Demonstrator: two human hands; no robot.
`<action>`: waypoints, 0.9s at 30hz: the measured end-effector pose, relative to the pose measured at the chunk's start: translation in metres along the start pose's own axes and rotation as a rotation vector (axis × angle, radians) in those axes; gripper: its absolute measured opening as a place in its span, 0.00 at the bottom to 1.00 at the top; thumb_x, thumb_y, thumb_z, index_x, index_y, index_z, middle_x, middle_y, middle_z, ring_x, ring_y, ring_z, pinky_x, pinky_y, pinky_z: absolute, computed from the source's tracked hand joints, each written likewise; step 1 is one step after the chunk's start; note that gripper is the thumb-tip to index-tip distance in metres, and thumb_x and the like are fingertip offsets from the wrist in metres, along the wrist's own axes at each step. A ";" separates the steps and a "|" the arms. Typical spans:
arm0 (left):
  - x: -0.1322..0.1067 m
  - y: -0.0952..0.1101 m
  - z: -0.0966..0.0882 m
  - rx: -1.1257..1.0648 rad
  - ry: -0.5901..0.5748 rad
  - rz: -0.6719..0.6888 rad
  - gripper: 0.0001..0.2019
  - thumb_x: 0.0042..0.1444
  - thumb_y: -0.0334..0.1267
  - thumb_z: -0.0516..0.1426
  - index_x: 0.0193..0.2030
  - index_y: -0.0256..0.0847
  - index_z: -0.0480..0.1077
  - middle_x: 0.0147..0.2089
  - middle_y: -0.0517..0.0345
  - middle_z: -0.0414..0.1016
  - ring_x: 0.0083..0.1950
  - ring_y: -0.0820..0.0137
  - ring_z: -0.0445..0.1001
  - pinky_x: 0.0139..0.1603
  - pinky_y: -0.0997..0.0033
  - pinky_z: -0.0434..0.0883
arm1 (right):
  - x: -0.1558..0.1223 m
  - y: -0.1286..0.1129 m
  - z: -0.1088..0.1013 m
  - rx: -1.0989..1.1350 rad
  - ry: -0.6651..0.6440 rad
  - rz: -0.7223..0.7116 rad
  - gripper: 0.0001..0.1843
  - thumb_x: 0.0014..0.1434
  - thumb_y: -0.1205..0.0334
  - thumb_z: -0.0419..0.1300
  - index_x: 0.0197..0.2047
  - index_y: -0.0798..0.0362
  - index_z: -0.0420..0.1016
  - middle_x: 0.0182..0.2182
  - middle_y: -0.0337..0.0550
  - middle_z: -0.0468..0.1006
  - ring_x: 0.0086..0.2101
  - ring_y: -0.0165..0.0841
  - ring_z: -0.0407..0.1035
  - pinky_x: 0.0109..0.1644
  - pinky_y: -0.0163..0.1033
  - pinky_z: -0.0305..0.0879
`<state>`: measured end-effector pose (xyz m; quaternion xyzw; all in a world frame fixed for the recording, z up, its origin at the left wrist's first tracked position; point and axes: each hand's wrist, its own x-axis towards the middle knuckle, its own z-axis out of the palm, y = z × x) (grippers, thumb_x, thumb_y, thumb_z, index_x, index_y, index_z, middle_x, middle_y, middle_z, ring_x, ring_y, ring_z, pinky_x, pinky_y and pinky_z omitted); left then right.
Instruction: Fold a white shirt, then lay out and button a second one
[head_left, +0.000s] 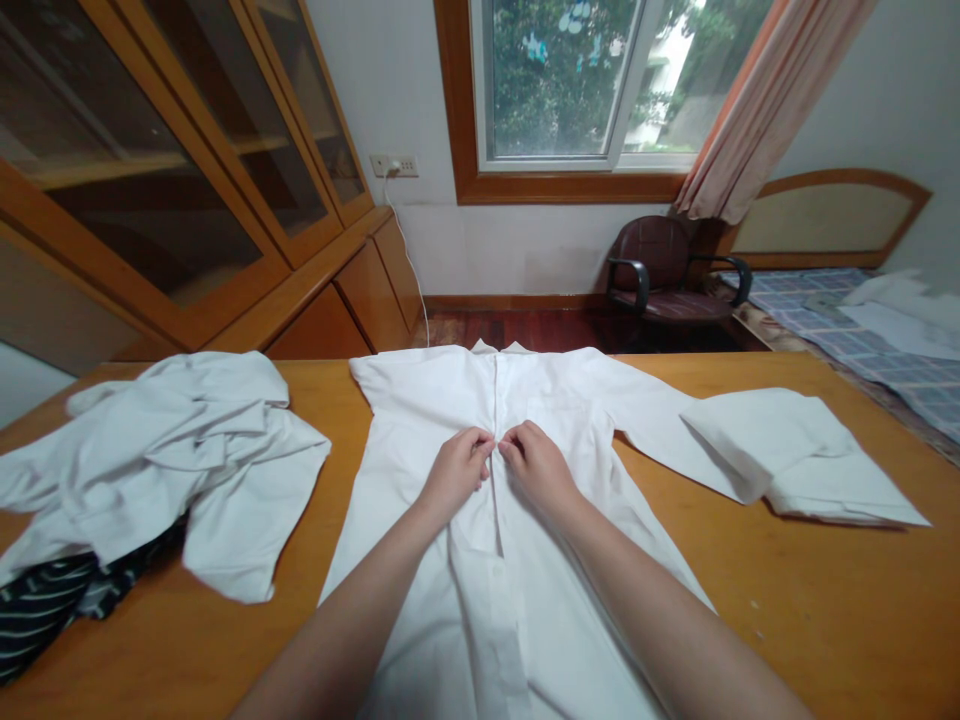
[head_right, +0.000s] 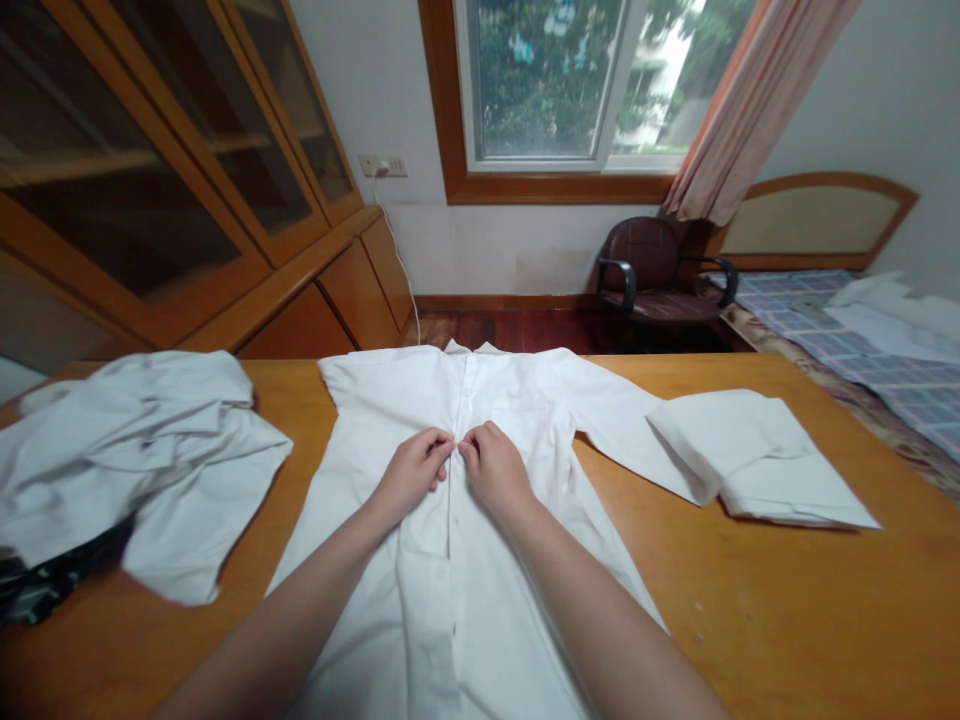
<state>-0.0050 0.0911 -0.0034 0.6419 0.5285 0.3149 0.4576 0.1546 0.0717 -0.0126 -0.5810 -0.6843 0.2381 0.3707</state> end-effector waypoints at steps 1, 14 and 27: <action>0.000 0.000 0.000 0.002 0.002 0.007 0.11 0.59 0.45 0.54 0.37 0.40 0.72 0.23 0.64 0.69 0.21 0.74 0.68 0.19 0.77 0.64 | 0.000 0.000 0.001 -0.004 0.002 -0.008 0.07 0.65 0.66 0.57 0.34 0.51 0.70 0.32 0.39 0.71 0.36 0.34 0.68 0.42 0.37 0.61; -0.001 0.002 -0.002 0.264 0.058 0.195 0.09 0.62 0.42 0.54 0.35 0.42 0.71 0.26 0.62 0.70 0.27 0.70 0.71 0.34 0.71 0.67 | -0.001 0.003 0.003 -0.024 0.020 -0.047 0.07 0.65 0.66 0.56 0.34 0.50 0.69 0.33 0.40 0.71 0.37 0.35 0.68 0.43 0.38 0.62; -0.001 -0.006 -0.003 0.272 0.023 0.226 0.10 0.65 0.41 0.51 0.35 0.43 0.68 0.28 0.62 0.69 0.26 0.71 0.70 0.35 0.70 0.65 | 0.000 0.002 0.002 -0.024 0.001 -0.035 0.06 0.66 0.65 0.57 0.34 0.50 0.69 0.33 0.40 0.72 0.37 0.35 0.68 0.42 0.38 0.62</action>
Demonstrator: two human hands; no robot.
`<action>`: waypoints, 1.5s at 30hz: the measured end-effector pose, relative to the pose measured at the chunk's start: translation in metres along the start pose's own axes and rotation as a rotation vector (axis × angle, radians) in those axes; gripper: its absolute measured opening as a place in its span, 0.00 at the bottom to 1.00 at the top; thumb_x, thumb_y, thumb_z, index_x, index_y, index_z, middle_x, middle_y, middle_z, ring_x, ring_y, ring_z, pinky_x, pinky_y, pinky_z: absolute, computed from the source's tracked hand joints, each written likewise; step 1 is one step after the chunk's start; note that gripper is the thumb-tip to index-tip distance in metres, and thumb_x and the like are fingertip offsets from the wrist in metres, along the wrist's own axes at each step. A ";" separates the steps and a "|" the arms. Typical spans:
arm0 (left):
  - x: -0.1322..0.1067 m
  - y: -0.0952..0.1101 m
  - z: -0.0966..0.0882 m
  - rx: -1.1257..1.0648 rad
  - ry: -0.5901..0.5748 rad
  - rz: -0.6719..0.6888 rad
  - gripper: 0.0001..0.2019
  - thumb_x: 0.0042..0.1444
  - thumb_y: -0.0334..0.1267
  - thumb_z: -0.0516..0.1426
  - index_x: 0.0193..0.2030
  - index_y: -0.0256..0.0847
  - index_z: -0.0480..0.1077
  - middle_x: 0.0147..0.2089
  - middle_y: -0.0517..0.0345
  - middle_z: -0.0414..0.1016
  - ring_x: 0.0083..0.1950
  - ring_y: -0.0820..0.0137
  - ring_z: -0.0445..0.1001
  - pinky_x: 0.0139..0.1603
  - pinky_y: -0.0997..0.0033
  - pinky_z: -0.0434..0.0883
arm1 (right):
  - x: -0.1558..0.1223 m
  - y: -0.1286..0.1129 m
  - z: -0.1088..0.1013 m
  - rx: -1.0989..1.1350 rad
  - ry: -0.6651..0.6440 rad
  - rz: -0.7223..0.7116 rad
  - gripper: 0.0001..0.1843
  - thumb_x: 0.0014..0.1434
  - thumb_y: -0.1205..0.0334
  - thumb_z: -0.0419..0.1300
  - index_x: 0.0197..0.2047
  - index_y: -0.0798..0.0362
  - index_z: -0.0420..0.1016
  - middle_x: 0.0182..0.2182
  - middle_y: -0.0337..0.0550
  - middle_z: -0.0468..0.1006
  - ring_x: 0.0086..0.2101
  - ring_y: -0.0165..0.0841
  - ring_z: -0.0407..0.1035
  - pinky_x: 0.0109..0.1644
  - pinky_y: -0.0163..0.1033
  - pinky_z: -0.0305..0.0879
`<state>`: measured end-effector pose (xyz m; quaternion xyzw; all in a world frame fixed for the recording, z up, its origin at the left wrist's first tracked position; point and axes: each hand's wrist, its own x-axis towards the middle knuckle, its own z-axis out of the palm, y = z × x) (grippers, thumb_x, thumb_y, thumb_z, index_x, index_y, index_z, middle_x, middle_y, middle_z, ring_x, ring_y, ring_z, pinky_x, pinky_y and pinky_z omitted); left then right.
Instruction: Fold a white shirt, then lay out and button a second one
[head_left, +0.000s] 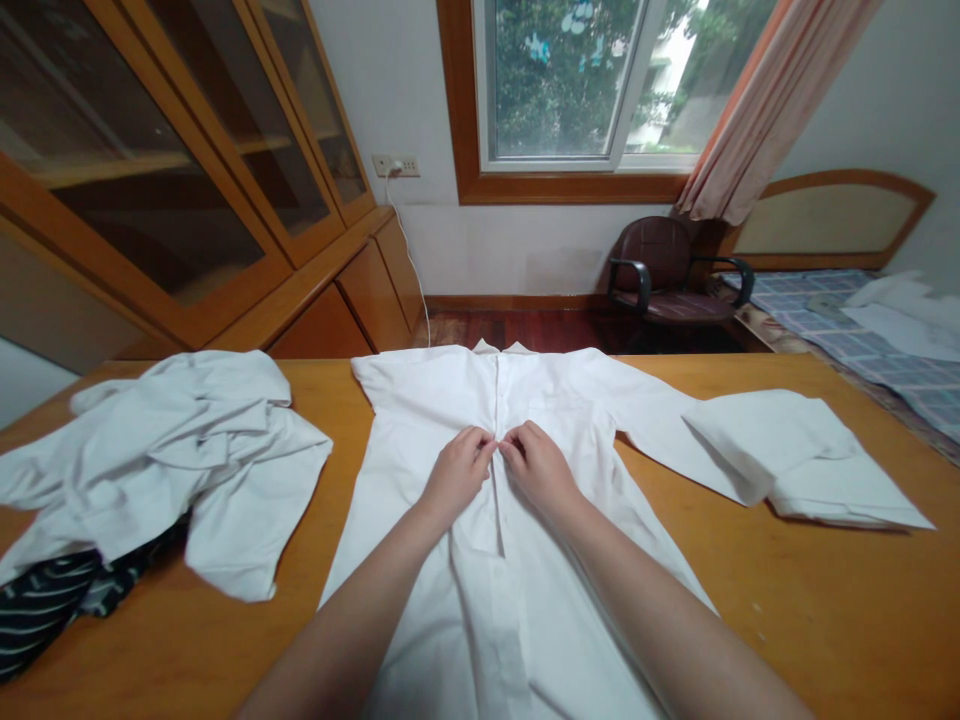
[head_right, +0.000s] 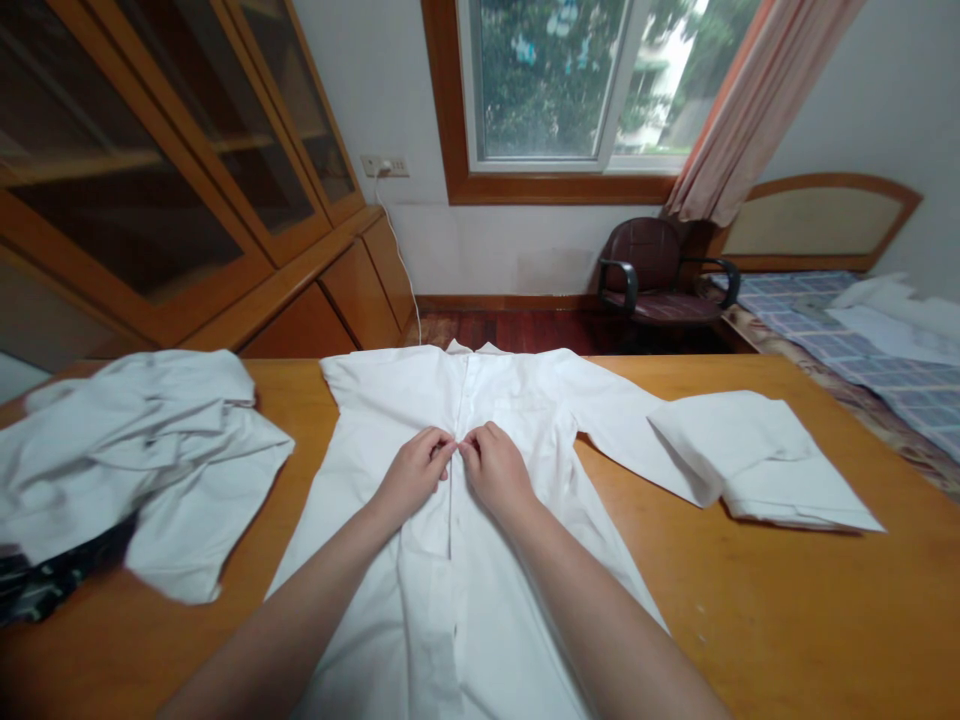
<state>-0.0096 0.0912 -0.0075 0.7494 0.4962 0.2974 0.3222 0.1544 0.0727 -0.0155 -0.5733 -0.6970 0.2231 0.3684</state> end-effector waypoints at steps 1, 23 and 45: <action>0.000 0.000 0.000 -0.006 -0.002 0.002 0.10 0.65 0.41 0.51 0.35 0.43 0.68 0.29 0.62 0.69 0.26 0.71 0.70 0.35 0.70 0.65 | 0.000 0.001 0.000 0.002 -0.001 0.001 0.06 0.66 0.65 0.57 0.34 0.50 0.69 0.33 0.40 0.72 0.37 0.34 0.68 0.42 0.38 0.62; 0.003 -0.004 0.002 0.135 0.037 0.112 0.08 0.66 0.37 0.50 0.36 0.42 0.67 0.37 0.55 0.72 0.41 0.64 0.72 0.43 0.66 0.68 | 0.002 0.003 0.000 0.062 0.006 0.035 0.06 0.64 0.64 0.60 0.33 0.51 0.73 0.30 0.39 0.71 0.34 0.33 0.68 0.40 0.37 0.60; 0.001 0.000 0.000 0.118 0.033 0.137 0.08 0.67 0.37 0.49 0.35 0.42 0.65 0.34 0.57 0.70 0.38 0.65 0.72 0.41 0.66 0.67 | 0.000 0.002 0.001 0.047 0.018 0.019 0.07 0.65 0.65 0.57 0.33 0.51 0.71 0.32 0.39 0.72 0.36 0.34 0.68 0.41 0.37 0.61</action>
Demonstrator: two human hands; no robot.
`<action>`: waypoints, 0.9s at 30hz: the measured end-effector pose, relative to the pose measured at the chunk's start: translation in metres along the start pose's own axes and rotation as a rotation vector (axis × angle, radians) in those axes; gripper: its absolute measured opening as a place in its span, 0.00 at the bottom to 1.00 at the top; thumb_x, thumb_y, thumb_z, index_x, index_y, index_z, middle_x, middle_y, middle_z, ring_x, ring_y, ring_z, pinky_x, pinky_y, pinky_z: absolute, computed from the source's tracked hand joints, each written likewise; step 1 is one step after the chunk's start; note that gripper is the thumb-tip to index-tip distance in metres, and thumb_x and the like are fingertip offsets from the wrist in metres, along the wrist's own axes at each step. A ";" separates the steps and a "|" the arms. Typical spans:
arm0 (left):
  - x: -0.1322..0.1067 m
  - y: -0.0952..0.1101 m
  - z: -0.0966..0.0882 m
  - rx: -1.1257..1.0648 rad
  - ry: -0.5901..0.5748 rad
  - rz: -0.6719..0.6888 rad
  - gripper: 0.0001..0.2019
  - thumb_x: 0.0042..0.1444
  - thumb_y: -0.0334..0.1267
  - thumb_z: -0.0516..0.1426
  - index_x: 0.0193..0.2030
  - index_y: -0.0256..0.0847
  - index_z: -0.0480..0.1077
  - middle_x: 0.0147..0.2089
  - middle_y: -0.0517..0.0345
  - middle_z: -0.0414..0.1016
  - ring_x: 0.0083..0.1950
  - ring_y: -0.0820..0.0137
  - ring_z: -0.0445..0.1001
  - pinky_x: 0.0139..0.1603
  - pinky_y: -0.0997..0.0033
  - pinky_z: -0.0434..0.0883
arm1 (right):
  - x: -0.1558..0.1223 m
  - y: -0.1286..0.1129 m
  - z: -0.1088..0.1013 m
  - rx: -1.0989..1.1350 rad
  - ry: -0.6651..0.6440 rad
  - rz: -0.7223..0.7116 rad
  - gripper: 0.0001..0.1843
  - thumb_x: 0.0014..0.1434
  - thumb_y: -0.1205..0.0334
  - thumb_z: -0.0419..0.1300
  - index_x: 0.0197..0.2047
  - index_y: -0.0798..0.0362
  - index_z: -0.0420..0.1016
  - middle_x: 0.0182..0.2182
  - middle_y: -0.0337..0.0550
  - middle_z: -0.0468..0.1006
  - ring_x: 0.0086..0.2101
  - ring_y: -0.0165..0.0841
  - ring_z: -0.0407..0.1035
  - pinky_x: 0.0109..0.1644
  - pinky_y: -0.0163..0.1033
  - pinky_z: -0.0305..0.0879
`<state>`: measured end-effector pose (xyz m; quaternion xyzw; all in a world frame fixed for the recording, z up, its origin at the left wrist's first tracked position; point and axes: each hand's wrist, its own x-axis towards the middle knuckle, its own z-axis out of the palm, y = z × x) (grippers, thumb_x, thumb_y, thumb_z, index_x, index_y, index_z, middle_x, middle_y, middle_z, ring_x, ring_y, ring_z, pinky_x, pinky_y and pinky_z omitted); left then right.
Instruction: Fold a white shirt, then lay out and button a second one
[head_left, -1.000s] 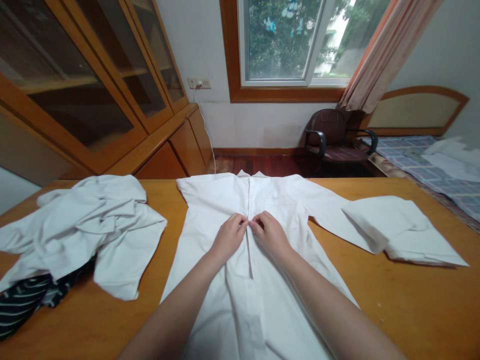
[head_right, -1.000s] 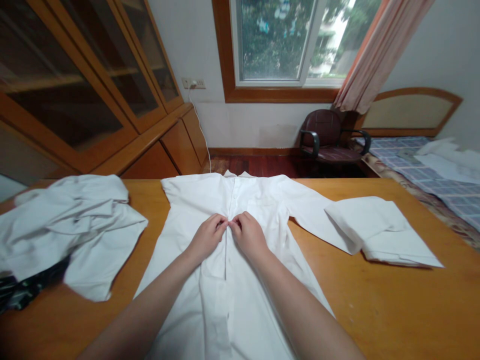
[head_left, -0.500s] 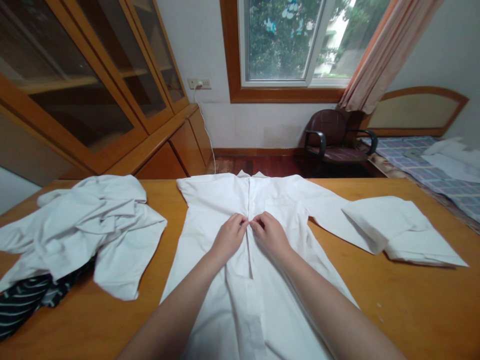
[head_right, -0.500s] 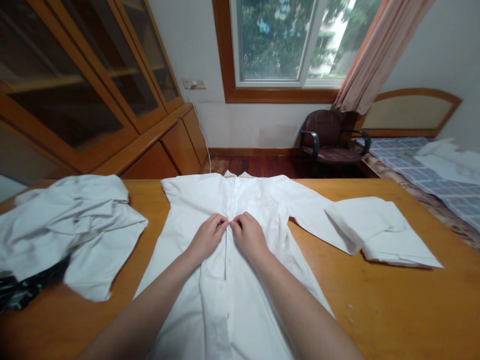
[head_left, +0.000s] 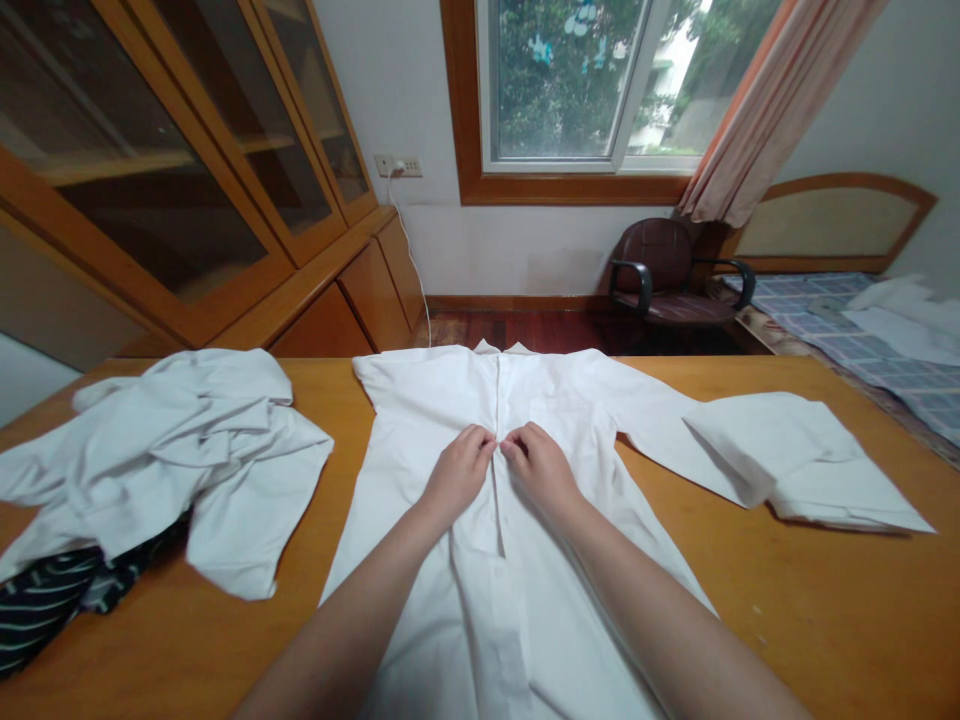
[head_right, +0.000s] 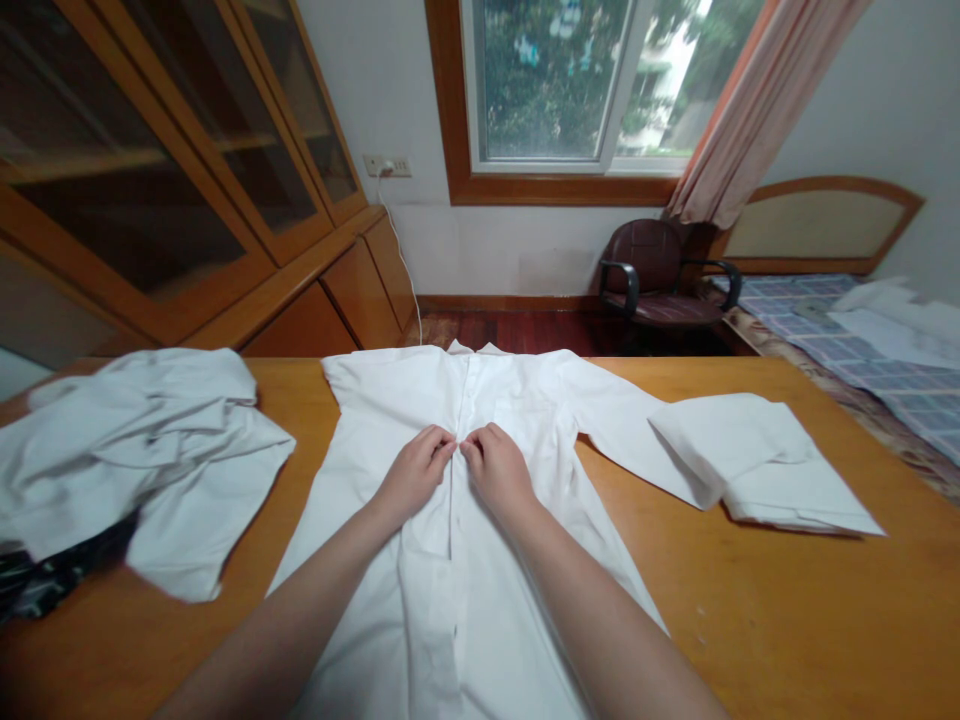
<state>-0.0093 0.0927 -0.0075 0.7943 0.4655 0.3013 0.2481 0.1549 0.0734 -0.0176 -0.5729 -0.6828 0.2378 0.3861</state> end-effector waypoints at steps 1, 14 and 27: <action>0.000 0.000 0.000 -0.006 0.000 0.000 0.09 0.67 0.37 0.49 0.35 0.43 0.65 0.34 0.58 0.70 0.38 0.65 0.71 0.41 0.66 0.67 | 0.000 0.000 0.000 -0.002 0.000 0.000 0.07 0.65 0.65 0.57 0.33 0.51 0.71 0.31 0.39 0.72 0.36 0.34 0.68 0.41 0.37 0.61; 0.000 0.001 -0.001 0.012 0.006 0.020 0.09 0.66 0.36 0.48 0.35 0.43 0.65 0.32 0.59 0.70 0.37 0.66 0.71 0.40 0.66 0.67 | -0.001 -0.003 -0.002 -0.008 -0.002 0.009 0.07 0.65 0.67 0.57 0.33 0.51 0.70 0.31 0.39 0.71 0.36 0.34 0.68 0.41 0.38 0.60; -0.001 0.000 0.000 0.011 0.016 -0.013 0.08 0.66 0.37 0.50 0.35 0.43 0.66 0.35 0.57 0.72 0.38 0.66 0.72 0.40 0.67 0.67 | -0.001 -0.003 -0.002 0.003 0.009 0.007 0.08 0.65 0.66 0.55 0.33 0.51 0.70 0.31 0.40 0.71 0.36 0.34 0.68 0.41 0.38 0.61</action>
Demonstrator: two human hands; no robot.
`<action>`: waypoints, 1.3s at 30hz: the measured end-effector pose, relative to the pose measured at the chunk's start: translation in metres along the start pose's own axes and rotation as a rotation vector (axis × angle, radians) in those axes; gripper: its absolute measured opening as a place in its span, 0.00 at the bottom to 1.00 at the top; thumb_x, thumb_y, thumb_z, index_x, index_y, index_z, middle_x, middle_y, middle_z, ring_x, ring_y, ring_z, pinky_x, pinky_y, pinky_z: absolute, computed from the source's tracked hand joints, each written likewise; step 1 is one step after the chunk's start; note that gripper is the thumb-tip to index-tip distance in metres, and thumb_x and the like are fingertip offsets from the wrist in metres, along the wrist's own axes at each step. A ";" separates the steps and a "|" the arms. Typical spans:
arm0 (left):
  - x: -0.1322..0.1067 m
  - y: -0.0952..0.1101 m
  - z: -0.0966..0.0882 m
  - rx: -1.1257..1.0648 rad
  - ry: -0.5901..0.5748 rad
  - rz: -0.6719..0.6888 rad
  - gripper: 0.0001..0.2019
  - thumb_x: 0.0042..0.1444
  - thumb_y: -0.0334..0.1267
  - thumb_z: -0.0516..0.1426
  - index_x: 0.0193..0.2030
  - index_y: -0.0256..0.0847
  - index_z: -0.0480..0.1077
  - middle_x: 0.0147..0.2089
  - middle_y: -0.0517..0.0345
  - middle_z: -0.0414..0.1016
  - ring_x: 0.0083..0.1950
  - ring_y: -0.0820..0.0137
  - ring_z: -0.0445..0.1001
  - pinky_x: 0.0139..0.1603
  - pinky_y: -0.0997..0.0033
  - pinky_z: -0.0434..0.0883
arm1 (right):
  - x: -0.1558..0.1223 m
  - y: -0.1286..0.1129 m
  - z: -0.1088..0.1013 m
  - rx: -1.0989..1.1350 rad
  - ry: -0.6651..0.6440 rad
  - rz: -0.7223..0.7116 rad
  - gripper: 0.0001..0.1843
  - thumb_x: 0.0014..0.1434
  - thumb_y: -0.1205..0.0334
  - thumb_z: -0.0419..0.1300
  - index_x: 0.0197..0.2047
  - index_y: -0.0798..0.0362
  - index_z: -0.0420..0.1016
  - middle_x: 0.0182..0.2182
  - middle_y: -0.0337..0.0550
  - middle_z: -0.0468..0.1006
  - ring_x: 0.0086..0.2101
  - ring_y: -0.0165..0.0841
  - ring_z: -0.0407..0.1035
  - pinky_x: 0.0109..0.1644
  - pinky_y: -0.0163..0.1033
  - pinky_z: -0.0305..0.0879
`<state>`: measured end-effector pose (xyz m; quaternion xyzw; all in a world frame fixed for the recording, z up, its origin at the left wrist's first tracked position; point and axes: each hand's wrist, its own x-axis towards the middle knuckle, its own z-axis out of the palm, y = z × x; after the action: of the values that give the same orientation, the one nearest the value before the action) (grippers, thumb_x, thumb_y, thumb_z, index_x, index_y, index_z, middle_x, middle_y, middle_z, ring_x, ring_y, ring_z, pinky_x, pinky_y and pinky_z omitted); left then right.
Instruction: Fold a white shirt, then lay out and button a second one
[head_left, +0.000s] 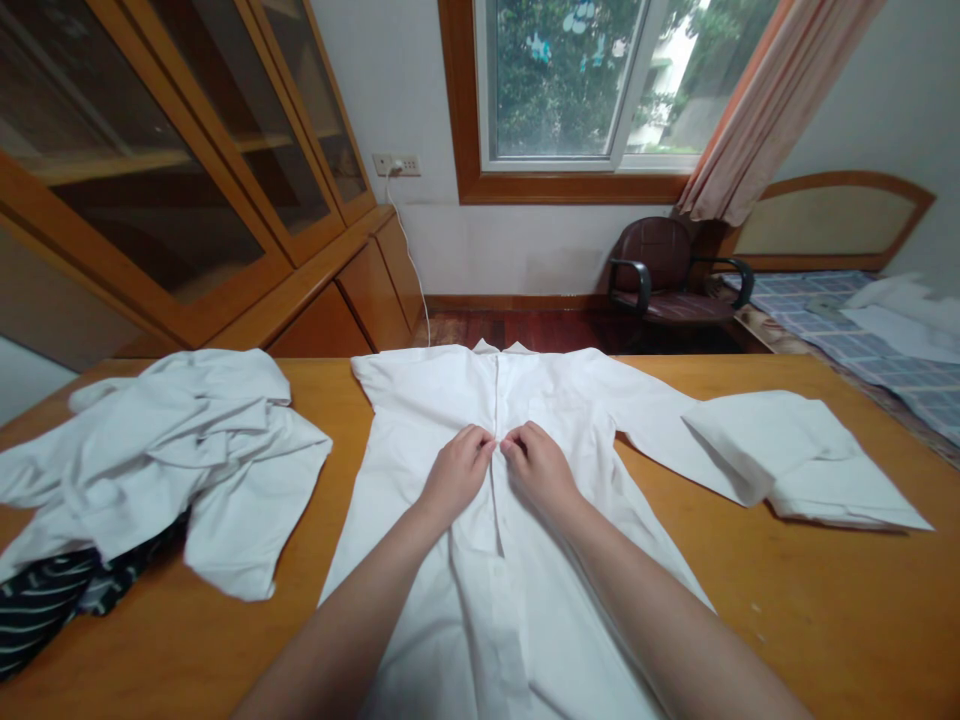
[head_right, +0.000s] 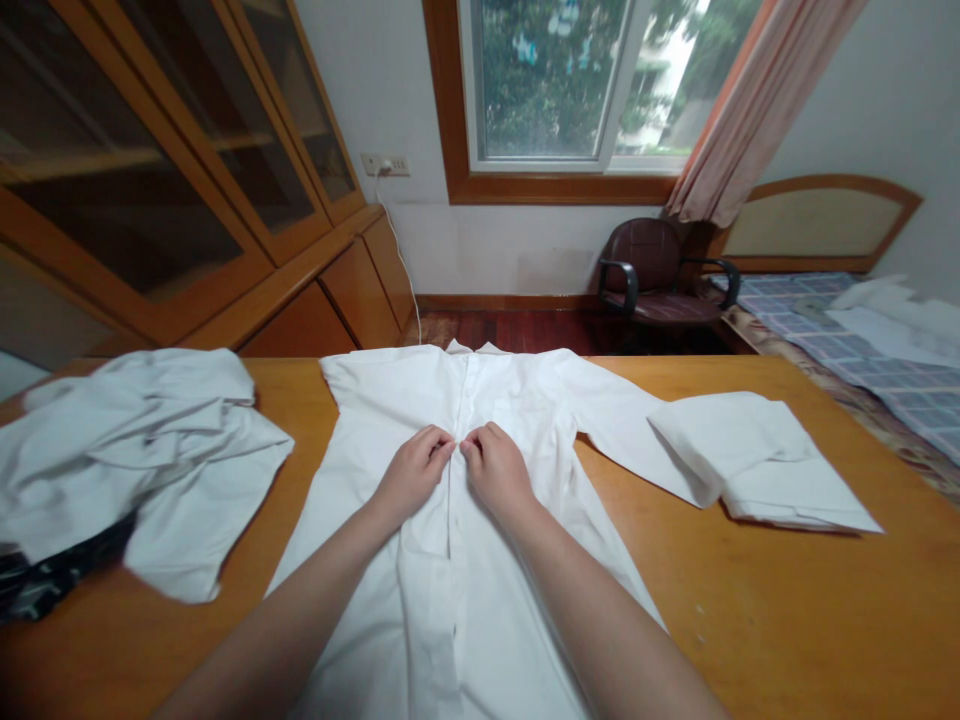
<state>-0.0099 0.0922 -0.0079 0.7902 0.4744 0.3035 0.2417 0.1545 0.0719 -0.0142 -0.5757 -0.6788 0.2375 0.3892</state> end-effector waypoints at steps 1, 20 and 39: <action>0.000 0.000 0.000 0.000 0.004 0.003 0.08 0.66 0.37 0.50 0.35 0.42 0.66 0.35 0.57 0.72 0.38 0.66 0.72 0.40 0.67 0.67 | 0.000 0.000 0.000 0.000 -0.001 0.000 0.08 0.65 0.66 0.55 0.33 0.51 0.70 0.31 0.40 0.71 0.36 0.34 0.68 0.41 0.38 0.61; 0.000 0.006 -0.002 0.078 0.041 -0.084 0.07 0.63 0.37 0.54 0.33 0.43 0.69 0.35 0.58 0.75 0.38 0.67 0.74 0.40 0.68 0.68 | -0.001 -0.002 0.000 0.002 0.007 0.005 0.08 0.65 0.65 0.56 0.32 0.51 0.69 0.31 0.40 0.71 0.35 0.34 0.68 0.42 0.38 0.61; 0.000 0.005 0.000 0.094 0.057 -0.100 0.07 0.61 0.36 0.54 0.32 0.43 0.70 0.34 0.58 0.76 0.37 0.67 0.74 0.41 0.69 0.68 | -0.001 -0.002 0.000 -0.021 0.007 0.003 0.07 0.65 0.65 0.55 0.33 0.50 0.69 0.31 0.40 0.71 0.35 0.35 0.68 0.40 0.38 0.61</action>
<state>-0.0069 0.0902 -0.0044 0.7671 0.5337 0.2908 0.2054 0.1538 0.0707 -0.0128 -0.5815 -0.6791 0.2290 0.3850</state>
